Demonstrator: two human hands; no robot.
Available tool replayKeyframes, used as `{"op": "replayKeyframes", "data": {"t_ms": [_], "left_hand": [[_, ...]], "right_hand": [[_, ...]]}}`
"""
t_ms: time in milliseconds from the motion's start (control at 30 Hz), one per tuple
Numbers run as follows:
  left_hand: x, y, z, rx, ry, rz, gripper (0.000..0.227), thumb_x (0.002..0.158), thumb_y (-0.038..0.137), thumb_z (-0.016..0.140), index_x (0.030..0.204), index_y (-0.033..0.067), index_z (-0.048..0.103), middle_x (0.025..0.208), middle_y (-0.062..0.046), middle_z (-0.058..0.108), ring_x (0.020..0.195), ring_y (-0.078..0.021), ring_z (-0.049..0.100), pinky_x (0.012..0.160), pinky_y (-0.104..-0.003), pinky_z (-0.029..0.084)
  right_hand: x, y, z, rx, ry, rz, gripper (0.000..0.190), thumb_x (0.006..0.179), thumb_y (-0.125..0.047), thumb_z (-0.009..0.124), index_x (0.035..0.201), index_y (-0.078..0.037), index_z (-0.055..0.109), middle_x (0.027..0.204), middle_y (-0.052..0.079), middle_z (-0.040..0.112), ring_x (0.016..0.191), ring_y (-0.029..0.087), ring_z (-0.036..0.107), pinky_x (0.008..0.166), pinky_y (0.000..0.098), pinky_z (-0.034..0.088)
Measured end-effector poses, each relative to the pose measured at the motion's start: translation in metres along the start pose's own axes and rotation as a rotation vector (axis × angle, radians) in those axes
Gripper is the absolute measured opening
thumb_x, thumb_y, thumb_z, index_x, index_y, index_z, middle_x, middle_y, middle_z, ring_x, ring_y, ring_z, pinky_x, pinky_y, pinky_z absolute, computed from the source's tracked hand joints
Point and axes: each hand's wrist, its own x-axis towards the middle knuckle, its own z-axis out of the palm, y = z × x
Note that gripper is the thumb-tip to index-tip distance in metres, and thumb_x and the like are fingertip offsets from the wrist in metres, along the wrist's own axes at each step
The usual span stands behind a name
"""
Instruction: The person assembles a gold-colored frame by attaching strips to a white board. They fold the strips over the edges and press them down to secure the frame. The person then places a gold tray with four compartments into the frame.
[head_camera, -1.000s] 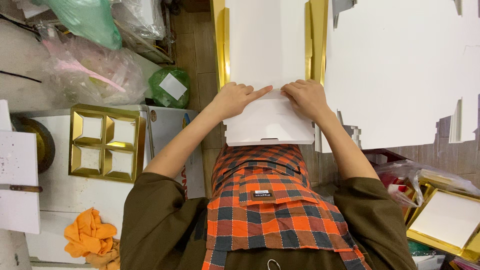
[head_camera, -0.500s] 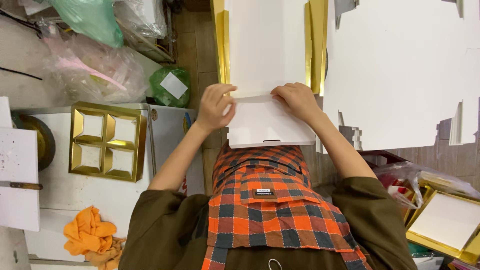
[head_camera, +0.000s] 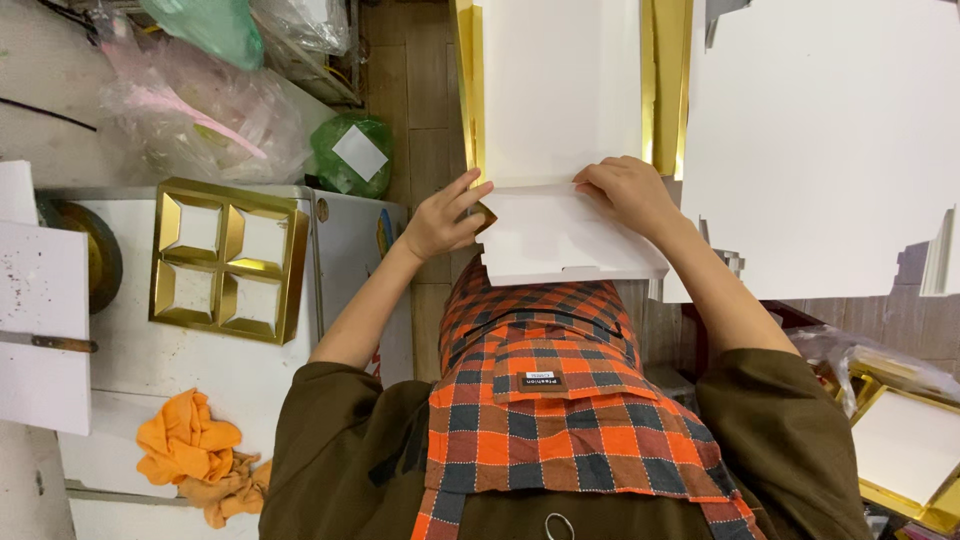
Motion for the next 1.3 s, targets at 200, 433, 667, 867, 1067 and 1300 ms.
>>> {"op": "replayKeyframes", "data": {"t_ms": [200,433,667,867,1067,1300], "left_hand": [[0.040,0.005,-0.023,-0.170,0.141,-0.147,0.034,0.082,0.003,0.081,0.104,0.0109,0.056,0.134,-0.007,0.063,0.133,-0.0348,0.061,0.103,-0.037,0.062],[0.074,0.000,-0.049,-0.284,0.145,-0.198,0.045,0.079,-0.002,0.081,0.115,0.0066,0.056,0.132,-0.012,0.064,0.129,-0.0371,0.062,0.106,-0.044,0.057],[0.080,-0.014,-0.053,-0.331,0.089,-0.179,0.045,0.079,0.003,0.082,0.116,0.0059,0.057,0.130,-0.012,0.066,0.131,-0.0385,0.061,0.110,-0.049,0.054],[0.073,-0.014,-0.061,-0.311,0.065,-0.197,0.043,0.083,0.006,0.084,0.117,0.0062,0.058,0.131,-0.013,0.066,0.131,-0.0364,0.062,0.109,-0.046,0.054],[0.059,-0.014,-0.046,-0.301,0.053,-0.269,0.051,0.086,0.021,0.087,0.124,0.0069,0.056,0.114,-0.008,0.075,0.110,-0.0270,0.067,0.092,-0.040,0.049],[0.047,-0.016,-0.009,-0.319,-0.030,-0.511,0.050,0.086,0.021,0.088,0.122,0.0065,0.057,0.089,0.000,0.077,0.091,-0.0219,0.062,0.092,-0.039,0.041]], "right_hand": [[-0.033,0.011,-0.071,0.167,0.323,0.067,0.026,0.099,0.004,0.070,0.123,-0.005,0.068,0.133,0.011,0.071,0.127,0.027,0.063,0.113,0.0398,0.050],[-0.115,0.034,-0.067,0.036,0.441,0.272,0.037,0.073,-0.001,0.081,0.103,-0.004,0.060,0.147,0.022,0.056,0.139,0.041,0.047,0.116,0.0484,0.040],[-0.089,0.039,-0.063,-0.033,0.375,-0.004,0.050,0.061,-0.014,0.087,0.093,-0.007,0.048,0.159,0.025,0.047,0.154,0.045,0.037,0.129,0.0595,0.027],[-0.071,0.037,-0.073,-0.068,0.402,-0.190,0.042,0.066,-0.029,0.088,0.085,-0.006,0.059,0.129,0.019,0.063,0.130,0.039,0.057,0.118,0.0598,0.038],[-0.075,0.069,-0.033,0.075,0.537,-0.080,0.043,0.084,-0.028,0.093,0.094,-0.002,0.060,0.116,0.014,0.068,0.116,0.036,0.065,0.119,0.0555,0.049],[-0.091,0.071,0.012,0.251,0.531,0.251,0.049,0.083,-0.028,0.091,0.113,0.000,0.064,0.111,0.005,0.071,0.114,0.027,0.066,0.130,0.0592,0.028]]}}
